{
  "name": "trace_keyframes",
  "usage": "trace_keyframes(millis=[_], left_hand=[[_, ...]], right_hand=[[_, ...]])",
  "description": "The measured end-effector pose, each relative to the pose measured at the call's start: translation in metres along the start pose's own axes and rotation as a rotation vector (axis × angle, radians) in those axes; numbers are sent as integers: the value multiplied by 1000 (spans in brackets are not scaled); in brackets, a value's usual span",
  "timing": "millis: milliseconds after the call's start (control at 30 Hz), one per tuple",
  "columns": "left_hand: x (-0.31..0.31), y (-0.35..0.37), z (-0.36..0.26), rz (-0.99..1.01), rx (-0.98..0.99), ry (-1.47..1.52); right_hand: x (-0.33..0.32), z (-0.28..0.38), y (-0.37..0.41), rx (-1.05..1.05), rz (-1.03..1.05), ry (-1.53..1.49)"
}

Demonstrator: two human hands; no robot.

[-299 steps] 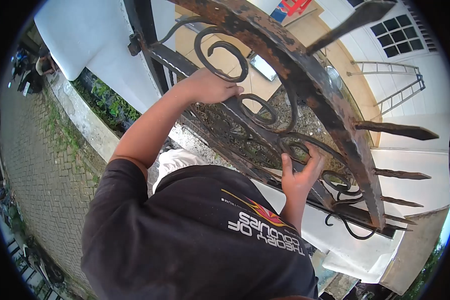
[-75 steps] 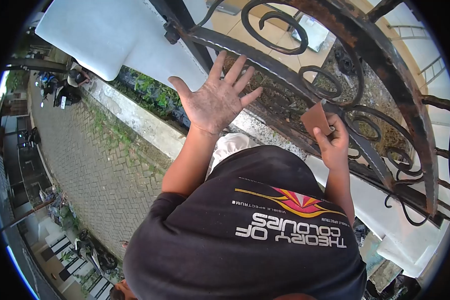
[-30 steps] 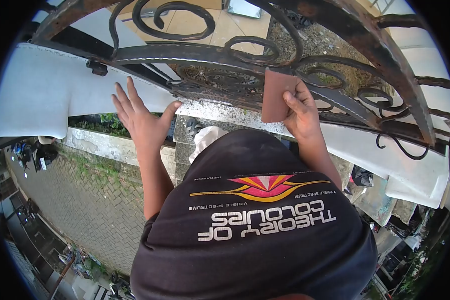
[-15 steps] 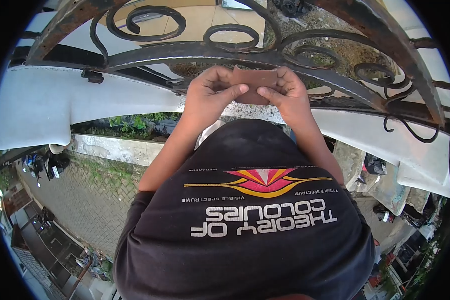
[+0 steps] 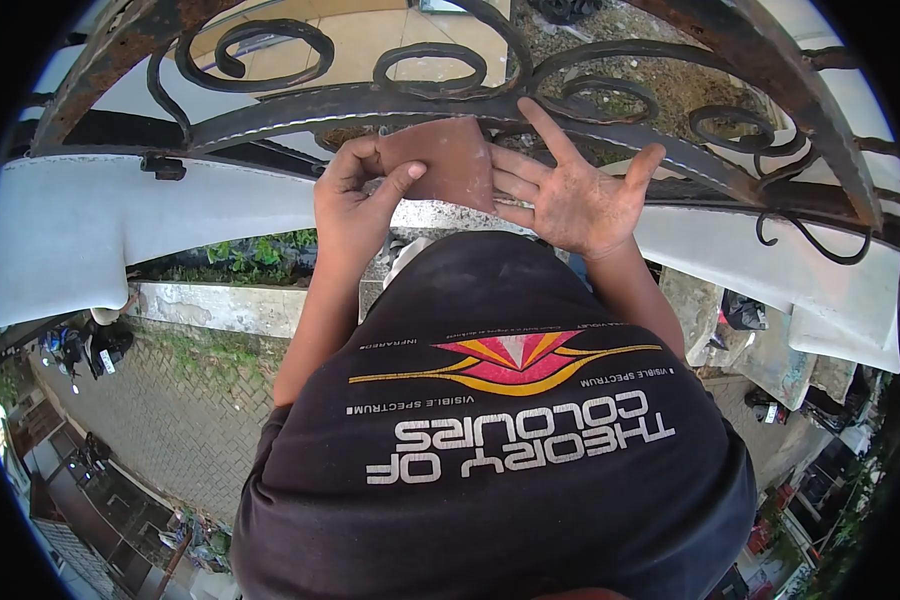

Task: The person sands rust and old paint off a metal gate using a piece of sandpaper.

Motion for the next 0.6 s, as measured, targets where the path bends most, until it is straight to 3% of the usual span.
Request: trace_keyframes(millis=[67, 233, 400, 600], left_hand=[[-7, 0, 2, -15, 12, -94], [-59, 4, -17, -251, 293, -352], [-117, 12, -2, -424, 201, -262], [-126, 14, 2, -472, 211, -171]], right_hand=[[-2, 1, 3, -3, -41, 8], [-7, 32, 36, -13, -73, 655], [6, 62, 64, -210, -9, 450], [15, 61, 55, -212, 34, 462]])
Point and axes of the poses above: each hand's wrist, its own y-axis away from the middle knuckle, its own x-axis out of the palm, z = x × y, the point moved 7 cm from there along -y, towards the middle knuckle, and after that the axes turned 10 degrees about -y, right-handed, at the moved point
